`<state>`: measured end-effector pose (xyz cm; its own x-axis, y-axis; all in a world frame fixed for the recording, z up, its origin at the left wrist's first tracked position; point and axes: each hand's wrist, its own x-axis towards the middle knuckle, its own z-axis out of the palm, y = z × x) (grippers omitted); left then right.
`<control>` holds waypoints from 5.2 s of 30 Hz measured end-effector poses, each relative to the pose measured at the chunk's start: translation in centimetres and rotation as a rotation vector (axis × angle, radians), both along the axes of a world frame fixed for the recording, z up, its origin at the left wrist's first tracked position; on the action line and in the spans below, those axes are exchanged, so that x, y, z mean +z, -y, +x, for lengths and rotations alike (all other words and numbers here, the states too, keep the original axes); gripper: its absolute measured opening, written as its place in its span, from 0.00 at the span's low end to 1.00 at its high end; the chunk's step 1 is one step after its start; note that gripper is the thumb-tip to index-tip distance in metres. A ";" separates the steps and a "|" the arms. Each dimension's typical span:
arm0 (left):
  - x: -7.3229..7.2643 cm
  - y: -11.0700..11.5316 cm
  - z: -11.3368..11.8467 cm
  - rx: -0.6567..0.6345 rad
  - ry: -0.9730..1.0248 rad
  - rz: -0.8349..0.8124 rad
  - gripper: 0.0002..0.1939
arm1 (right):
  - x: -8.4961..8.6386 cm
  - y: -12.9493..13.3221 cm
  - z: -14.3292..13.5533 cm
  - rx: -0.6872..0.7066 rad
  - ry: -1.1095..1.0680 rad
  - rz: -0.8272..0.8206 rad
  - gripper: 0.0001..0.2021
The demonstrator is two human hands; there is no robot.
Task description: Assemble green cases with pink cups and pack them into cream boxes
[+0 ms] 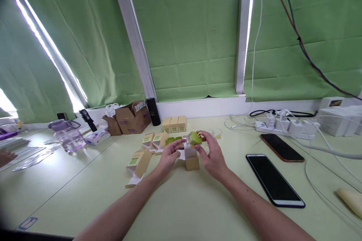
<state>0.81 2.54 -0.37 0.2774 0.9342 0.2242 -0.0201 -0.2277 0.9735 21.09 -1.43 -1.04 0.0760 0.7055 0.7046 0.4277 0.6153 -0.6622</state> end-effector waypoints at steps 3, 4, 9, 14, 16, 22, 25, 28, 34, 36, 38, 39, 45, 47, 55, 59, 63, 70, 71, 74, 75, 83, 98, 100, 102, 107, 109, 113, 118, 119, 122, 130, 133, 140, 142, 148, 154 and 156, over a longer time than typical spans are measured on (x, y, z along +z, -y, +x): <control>0.0 -0.1 0.2 -0.012 0.011 -0.002 0.34 | 0.1 0.4 -0.3 0.030 0.103 0.032 0.18; 0.0 -0.1 0.2 -0.014 0.013 -0.001 0.34 | 0.1 0.4 -0.4 0.030 0.127 0.038 0.18; -0.1 -0.2 0.2 -0.008 0.021 0.007 0.33 | 0.5 0.4 -0.1 -0.033 0.176 0.025 0.17; -0.1 -0.1 0.1 -0.028 0.021 0.002 0.33 | 0.6 0.2 0.4 -0.070 0.212 -0.019 0.16; 0.0 -0.1 0.2 -0.030 0.025 -0.008 0.33 | 0.5 0.1 0.5 -0.071 0.226 -0.026 0.16; -0.1 -0.2 0.1 -0.029 0.034 -0.019 0.33 | 0.6 0.4 0.5 -0.046 0.294 -0.009 0.17; -0.3 -0.3 0.1 -0.023 0.035 -0.016 0.33 | 0.8 0.7 0.3 -0.043 0.314 -0.006 0.18; -0.3 -0.3 0.1 -0.021 0.035 -0.001 0.32 | 0.9 0.8 0.2 -0.033 0.327 0.005 0.19; -0.4 -0.2 0.1 -0.005 0.005 0.019 0.32 | 0.3 0.8 -0.1 0.018 0.369 0.006 0.19; -0.4 -0.2 0.0 -0.008 0.004 0.023 0.32 | 0.1 0.7 -0.2 0.046 0.378 0.001 0.19; -0.4 -0.3 0.0 -0.018 0.011 0.024 0.32 | -0.1 0.7 -0.2 0.068 0.384 0.001 0.19; -0.4 -0.3 0.0 -0.022 0.016 0.023 0.32 | -0.2 0.7 -0.3 0.073 0.385 0.000 0.19; -0.3 -0.2 0.1 -0.026 0.039 -0.014 0.32 | -0.2 1.0 -0.4 0.092 0.399 -0.067 0.18; -0.4 -0.1 0.2 -0.019 0.037 -0.013 0.32 | -0.2 1.1 -0.4 0.100 0.403 -0.082 0.18; -0.6 -0.4 0.1 -0.014 0.022 0.003 0.32 | 0.3 1.2 -0.7 0.078 0.475 -0.042 0.08; -0.6 -0.4 0.1 0.019 0.000 0.017 0.33 | -0.1 0.7 -0.8 0.023 0.461 -0.033 0.07; -0.5 -0.2 0.1 0.016 0.003 0.018 0.33 | -0.8 0.1 -0.9 0.028 0.369 -0.057 0.08; -0.7 -0.2 0.2 -0.007 0.023 -0.001 0.33 | -1.0 -0.2 -1.3 0.102 0.181 -0.147 0.07; -0.7 -0.2 0.2 -0.009 0.028 -0.003 0.34 | -1.0 -0.3 -1.4 0.103 0.167 -0.156 0.07; -0.6 -0.1 0.3 -0.023 0.055 -0.023 0.34 | -1.0 -0.4 -1.4 0.102 0.150 -0.172 0.09; -0.5 -0.1 0.3 -0.029 0.063 -0.032 0.34 | -1.0 -0.5 -1.5 0.105 0.147 -0.178 0.10; -0.1 0.3 0.4 -0.024 0.085 -0.048 0.33 | -1.1 -0.6 -1.4 0.142 0.096 -0.201 0.14; 0.6 0.6 0.3 0.051 0.093 -0.061 0.25 | -2.0 -1.8 -0.1 -0.021 -0.249 -0.297 0.13; 0.5 0.6 0.4 0.063 0.086 -0.052 0.23 | -2.2 -2.0 -0.2 -0.007 -0.290 -0.333 0.14; 0.4 0.6 0.6 0.055 0.090 -0.067 0.23 | -2.3 -2.0 -0.3 0.005 -0.318 -0.353 0.14; 0.2 0.8 0.8 0.004 0.128 -0.088 0.23 | -2.4 -2.1 -0.5 0.048 -0.375 -0.365 0.14; 0.1 0.9 0.9 -0.014 0.137 -0.088 0.23 | -2.3 -2.1 -0.5 0.064 -0.397 -0.373 0.15; -0.1 0.9 1.1 -0.055 0.153 -0.087 0.23 | -2.1 -2.0 -0.6 0.099 -0.433 -0.393 0.16; -0.7 0.8 1.3 -0.087 0.140 -0.083 0.27 | -1.8 -1.7 -0.9 0.124 -0.493 -0.419 0.18; -0.7 0.8 1.3 -0.086 0.133 -0.079 0.28 | -1.7 -1.7 -0.9 0.129 -0.501 -0.425 0.18; -0.8 1.0 1.4 -0.077 0.111 -0.066 0.28 | -1.7 -1.7 -1.0 0.148 -0.523 -0.438 0.19; -0.4 1.4 1.5 -0.054 0.035 -0.034 0.26 | -1.8 -1.5 -1.2 0.178 -0.556 -0.472 0.20; -0.5 1.3 1.5 -0.050 0.028 -0.028 0.26 | -1.7 -1.4 -1.3 0.194 -0.546 -0.482 0.20; -0.7 1.2 1.4 -0.061 0.035 -0.021 0.25 | -1.7 -1.0 -1.8 0.260 -0.506 -0.535 0.23; -0.7 1.1 1.4 -0.064 0.033 -0.019 0.26 | -1.8 -1.0 -1.8 0.260 -0.487 -0.541 0.24; -0.6 1.2 1.4 -0.051 0.014 -0.002 0.26 | -2.7 -1.3 -1.8 0.249 -0.431 -0.530 0.26; -0.5 1.4 1.5 -0.059 0.016 0.012 0.27 | -3.5 -1.7 -1.7 0.216 -0.376 -0.496 0.23; -0.6 1.3 1.6 -0.059 0.031 0.011 0.28 | -3.6 -1.8 -1.6 0.210 -0.370 -0.491 0.22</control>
